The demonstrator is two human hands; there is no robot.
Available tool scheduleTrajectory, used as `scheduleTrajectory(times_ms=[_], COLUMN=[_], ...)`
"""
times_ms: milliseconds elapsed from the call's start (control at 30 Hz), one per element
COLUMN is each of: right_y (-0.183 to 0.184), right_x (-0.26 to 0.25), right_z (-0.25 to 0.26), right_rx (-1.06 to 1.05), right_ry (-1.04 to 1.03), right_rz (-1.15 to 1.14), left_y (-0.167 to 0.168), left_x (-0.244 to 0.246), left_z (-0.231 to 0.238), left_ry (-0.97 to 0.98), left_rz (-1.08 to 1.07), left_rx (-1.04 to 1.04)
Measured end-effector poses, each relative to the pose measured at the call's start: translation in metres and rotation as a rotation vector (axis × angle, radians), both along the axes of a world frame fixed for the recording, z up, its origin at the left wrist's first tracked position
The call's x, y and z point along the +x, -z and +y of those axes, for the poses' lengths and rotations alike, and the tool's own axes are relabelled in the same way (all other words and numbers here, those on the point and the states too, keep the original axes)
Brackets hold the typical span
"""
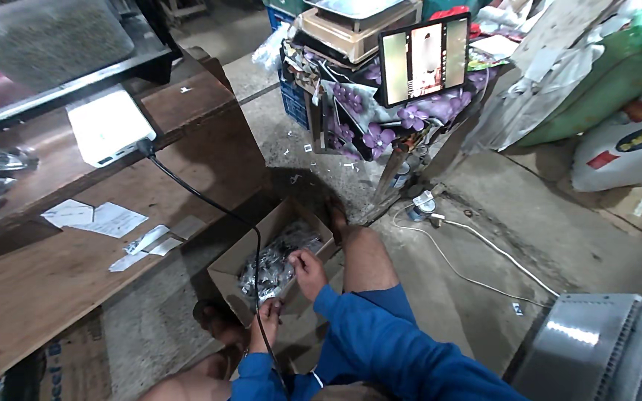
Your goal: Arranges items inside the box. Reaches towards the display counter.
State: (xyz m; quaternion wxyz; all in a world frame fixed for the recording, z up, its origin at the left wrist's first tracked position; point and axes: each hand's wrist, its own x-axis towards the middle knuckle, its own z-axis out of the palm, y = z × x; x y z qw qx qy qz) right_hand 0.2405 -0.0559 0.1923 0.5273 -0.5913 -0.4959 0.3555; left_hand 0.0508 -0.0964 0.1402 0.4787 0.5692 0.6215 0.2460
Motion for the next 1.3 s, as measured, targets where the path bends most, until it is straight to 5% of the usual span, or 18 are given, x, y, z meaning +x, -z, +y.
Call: scheduleTrajectory(times_ms=[233, 367, 500, 667, 800, 1167, 1300], right_y=[0.005, -0.002, 0.0, 0.001, 0.012, 0.013, 0.022], right_x=[-0.001, 0.013, 0.02, 0.007, -0.014, -0.015, -0.013], right_z=[-0.003, 0.008, 0.011, -0.001, -0.019, -0.009, -0.008], right_rx=[0.026, -0.17, -0.267, -0.297, -0.231, -0.438, -0.461], right_ry=[0.007, 0.198, 0.215, -0.186, -0.594, -0.322, -0.364], right_rz=[-0.049, 0.109, 0.158, -0.003, -0.161, -0.076, -0.041], left_y=[0.001, 0.007, 0.0, 0.009, -0.007, -0.001, 0.004], left_x=[-0.005, -0.016, -0.019, -0.024, -0.002, 0.0, 0.0], left_z=[0.002, 0.003, 0.004, 0.004, -0.005, -0.001, -0.001], left_ry=[-0.015, -0.059, -0.109, -0.006, -0.004, -0.133, -0.15], left_rz=[0.143, 0.099, 0.05, 0.115, -0.15, -0.11, -0.109], left_rx=[0.14, 0.413, 0.369, 0.288, 0.211, 0.196, 0.2])
